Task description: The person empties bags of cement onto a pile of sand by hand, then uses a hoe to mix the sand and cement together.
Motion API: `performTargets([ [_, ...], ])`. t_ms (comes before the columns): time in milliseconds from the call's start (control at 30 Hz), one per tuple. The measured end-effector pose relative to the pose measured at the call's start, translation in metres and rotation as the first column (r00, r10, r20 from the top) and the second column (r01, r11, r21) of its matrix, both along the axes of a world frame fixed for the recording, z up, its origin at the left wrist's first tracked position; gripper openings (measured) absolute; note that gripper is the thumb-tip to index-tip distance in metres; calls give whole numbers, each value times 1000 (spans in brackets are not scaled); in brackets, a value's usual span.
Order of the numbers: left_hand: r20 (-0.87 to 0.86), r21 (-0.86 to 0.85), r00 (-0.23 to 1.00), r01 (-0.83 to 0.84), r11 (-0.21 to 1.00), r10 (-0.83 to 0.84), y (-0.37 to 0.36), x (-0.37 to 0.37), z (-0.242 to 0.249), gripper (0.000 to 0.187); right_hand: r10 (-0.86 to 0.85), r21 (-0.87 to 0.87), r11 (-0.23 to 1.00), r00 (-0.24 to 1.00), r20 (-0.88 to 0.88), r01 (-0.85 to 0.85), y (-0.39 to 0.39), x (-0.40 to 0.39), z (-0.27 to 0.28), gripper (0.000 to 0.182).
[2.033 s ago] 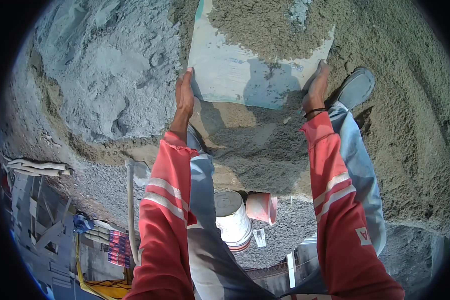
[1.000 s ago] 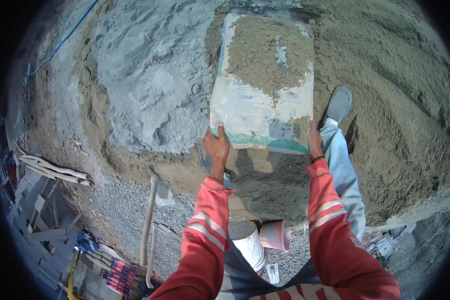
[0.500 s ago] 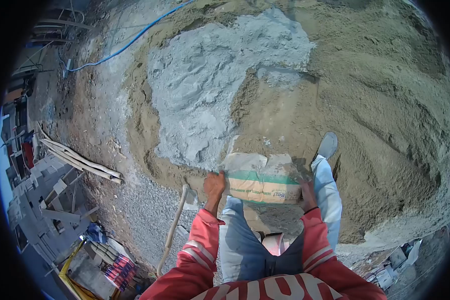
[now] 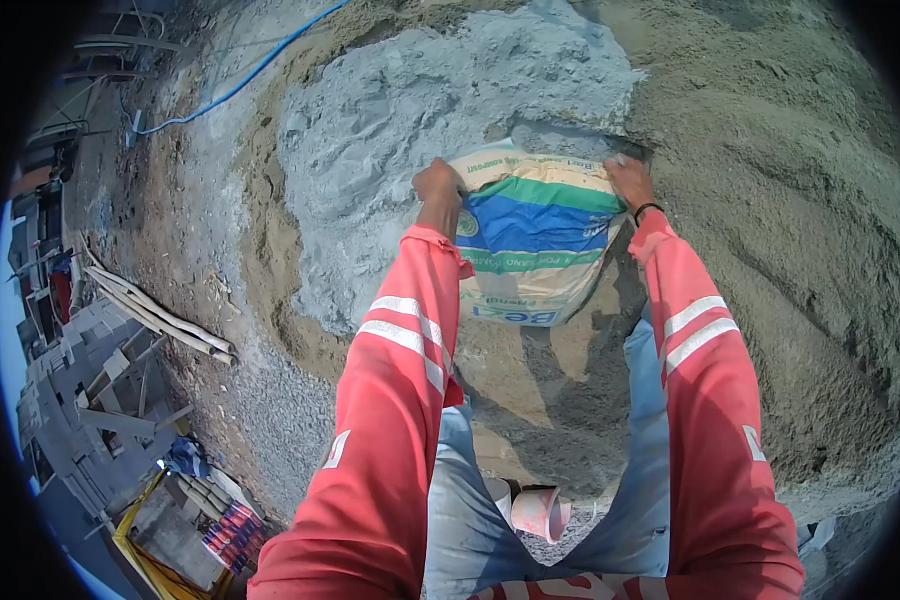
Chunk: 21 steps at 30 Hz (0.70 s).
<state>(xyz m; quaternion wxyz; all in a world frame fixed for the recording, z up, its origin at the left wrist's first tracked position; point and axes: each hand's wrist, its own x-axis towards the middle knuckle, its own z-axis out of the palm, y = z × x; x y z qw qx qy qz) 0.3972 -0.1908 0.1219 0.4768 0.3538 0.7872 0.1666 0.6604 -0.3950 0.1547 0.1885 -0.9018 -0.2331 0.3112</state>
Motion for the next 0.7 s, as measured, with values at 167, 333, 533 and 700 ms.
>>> performTargets([
  [167, 225, 71, 971, -94, 993, 76, -54, 16, -24, 43, 79, 32, 996, 974, 212, -88, -53, -66, 42, 74],
  [333, 264, -37, 939, -218, 975, 220, -83, 4, 15, 29, 124, 28, 991, 966, 226, -134, -50, -97, 29, 88],
  [533, 215, 50, 973, -99, 994, 86, -101, -37, -27, 33, 164, 2, 985, 946, 278, -171, -39, -94, 2, 54],
  [700, 300, -6, 954, 1, 1000, 1, -124, -75, 3, 39, 99, 209, 963, 947, 306, -168, -87, -122, -23, 46],
])
